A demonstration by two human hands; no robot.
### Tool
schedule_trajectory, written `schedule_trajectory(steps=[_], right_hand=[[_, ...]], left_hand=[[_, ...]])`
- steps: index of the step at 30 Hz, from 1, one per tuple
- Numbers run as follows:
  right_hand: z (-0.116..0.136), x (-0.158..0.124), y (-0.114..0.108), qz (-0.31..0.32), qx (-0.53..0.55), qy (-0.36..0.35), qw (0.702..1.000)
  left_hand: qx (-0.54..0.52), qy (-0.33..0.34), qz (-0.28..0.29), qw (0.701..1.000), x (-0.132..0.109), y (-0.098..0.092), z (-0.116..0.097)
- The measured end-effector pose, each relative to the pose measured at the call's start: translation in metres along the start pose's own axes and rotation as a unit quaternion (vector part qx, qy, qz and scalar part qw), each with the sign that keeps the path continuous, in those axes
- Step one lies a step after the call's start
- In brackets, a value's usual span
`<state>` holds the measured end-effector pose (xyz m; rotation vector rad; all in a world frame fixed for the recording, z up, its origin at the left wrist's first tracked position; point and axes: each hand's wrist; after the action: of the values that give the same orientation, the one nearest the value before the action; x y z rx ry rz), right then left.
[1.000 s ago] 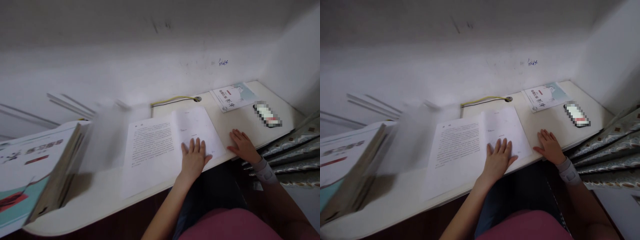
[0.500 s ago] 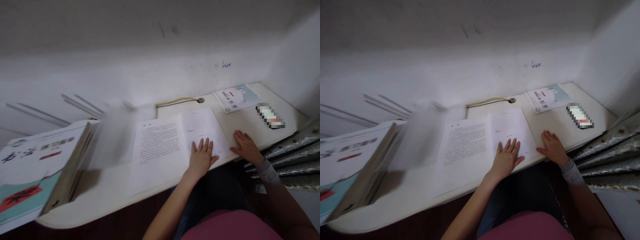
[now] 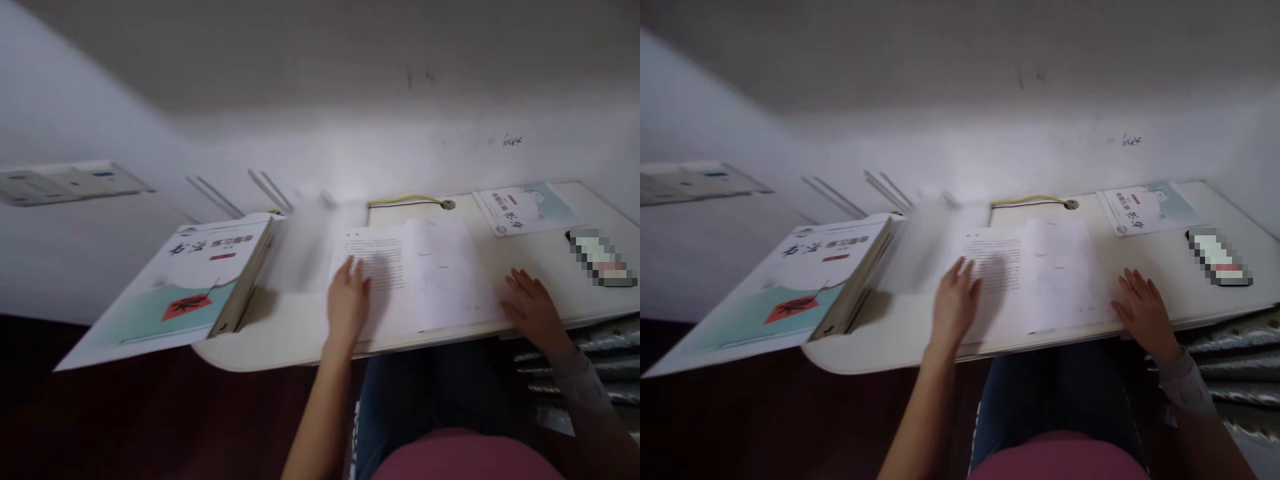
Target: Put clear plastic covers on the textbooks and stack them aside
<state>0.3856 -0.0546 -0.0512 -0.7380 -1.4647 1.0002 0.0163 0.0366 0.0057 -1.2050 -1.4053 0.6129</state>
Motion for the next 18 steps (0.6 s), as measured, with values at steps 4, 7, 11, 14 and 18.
schedule_trajectory(steps=[4, 7, 11, 14, 18], right_hand=[[0.046, 0.019, -0.007, 0.02, 0.017, -0.098, 0.995], [0.078, 0.031, -0.004, 0.053, 0.005, -0.142, 0.988], [0.097, 0.036, 0.004, 0.083, -0.005, -0.149, 0.985], [0.098, 0.034, 0.006, 0.089, -0.006, -0.14, 0.986], [0.097, 0.034, 0.002, 0.096, -0.002, -0.13, 0.987]], left_hand=[[0.017, -0.2, 0.063, 0.978, -0.009, -0.015, 0.074], [-0.053, -0.244, 0.133, 0.959, -0.015, -0.015, 0.093], [-0.157, -0.246, 0.142, 0.946, -0.015, -0.013, 0.097], [-0.174, -0.234, 0.141, 0.946, -0.012, -0.013, 0.1], [-0.176, -0.265, 0.114, 0.941, -0.013, -0.013, 0.102]])
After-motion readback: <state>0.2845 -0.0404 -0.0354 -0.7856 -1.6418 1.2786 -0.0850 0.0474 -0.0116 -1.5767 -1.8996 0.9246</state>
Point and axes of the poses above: each hand's wrist, its own x-axis towards the middle knuckle, its own y-axis out of the palm, z = x × y, and after that the axes turned 4 degrees about -x, right-handed
